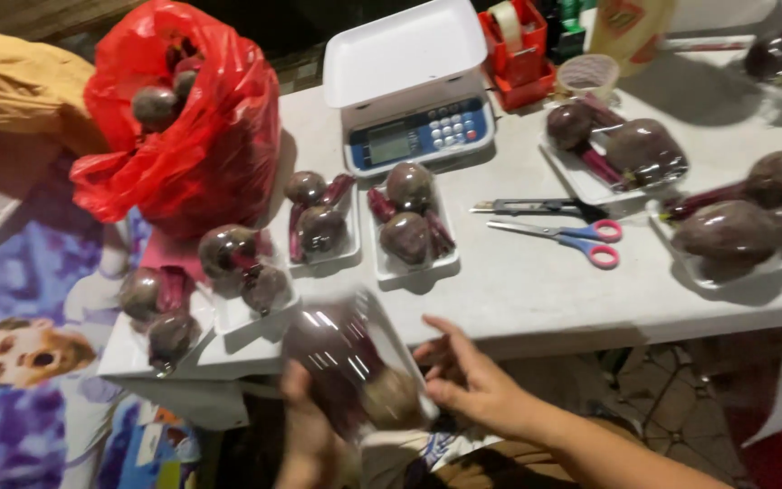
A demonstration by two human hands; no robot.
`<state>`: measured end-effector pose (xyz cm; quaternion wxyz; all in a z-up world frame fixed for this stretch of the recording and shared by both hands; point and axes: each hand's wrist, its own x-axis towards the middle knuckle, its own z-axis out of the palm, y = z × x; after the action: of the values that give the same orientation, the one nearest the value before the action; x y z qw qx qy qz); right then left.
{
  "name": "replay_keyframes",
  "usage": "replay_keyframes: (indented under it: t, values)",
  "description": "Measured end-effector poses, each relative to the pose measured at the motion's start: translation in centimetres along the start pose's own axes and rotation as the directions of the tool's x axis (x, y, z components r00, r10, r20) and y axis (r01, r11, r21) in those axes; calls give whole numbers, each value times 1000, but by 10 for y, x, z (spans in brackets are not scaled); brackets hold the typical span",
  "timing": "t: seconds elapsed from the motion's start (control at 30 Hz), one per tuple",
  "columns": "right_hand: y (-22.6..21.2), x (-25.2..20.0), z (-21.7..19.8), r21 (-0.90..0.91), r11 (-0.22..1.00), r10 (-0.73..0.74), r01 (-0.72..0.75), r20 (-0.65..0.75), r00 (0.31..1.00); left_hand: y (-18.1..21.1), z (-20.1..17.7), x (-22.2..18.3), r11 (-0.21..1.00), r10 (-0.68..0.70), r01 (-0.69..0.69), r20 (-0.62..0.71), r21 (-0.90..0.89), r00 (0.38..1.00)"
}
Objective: The person packages beetroot by placing them on trays and wrapping them with plastic film by hand.
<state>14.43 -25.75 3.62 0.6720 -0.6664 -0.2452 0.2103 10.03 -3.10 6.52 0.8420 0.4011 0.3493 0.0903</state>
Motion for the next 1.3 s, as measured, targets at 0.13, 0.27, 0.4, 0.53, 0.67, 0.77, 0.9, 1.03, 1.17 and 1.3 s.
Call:
replay_keyframes:
  t: [0.13, 0.27, 0.4, 0.53, 0.67, 0.77, 0.9, 1.03, 1.17, 1.3]
  values:
    - [-10, -13, -44, 182, 982, 21, 42, -331, 943, 115, 97, 16, 891, 182, -209, 105, 402, 978]
    - [-2, -46, -86, 196, 976, 21, 98, -528, 849, 157, 139, 93, 754, 238, -301, 185, 584, 954]
    - [-4, -95, -127, 134, 964, -90, 231, -651, 753, 152, 140, 184, 493, 341, -301, 137, 816, 930]
    - [-16, -141, -164, 71, 966, -106, 250, -770, 630, 154, 141, 210, 375, 346, -249, 114, 893, 931]
    - [-27, -157, -172, 150, 953, 0, 263, -868, 496, 159, 173, 145, 466, 167, -157, 88, 871, 982]
    - [-27, -159, -186, 106, 956, -35, 273, -884, 467, 162, 186, 131, 300, 228, -92, 22, 949, 973]
    - [-92, -124, -201, -96, 987, -151, 131, -842, 517, 167, 190, 142, -149, 308, -31, 76, 988, 948]
    - [-155, -47, -245, -317, 942, -157, -115, -714, 682, 160, 194, 147, -257, 413, -49, 155, 965, 897]
    - [-116, 36, -331, -504, 799, -69, -329, -620, 782, 154, 199, 143, -287, 454, -53, 184, 957, 872]
    - [-147, 72, -303, -372, 497, 411, -784, -695, 590, 150, 200, 141, -303, 435, -85, 217, 949, 874]
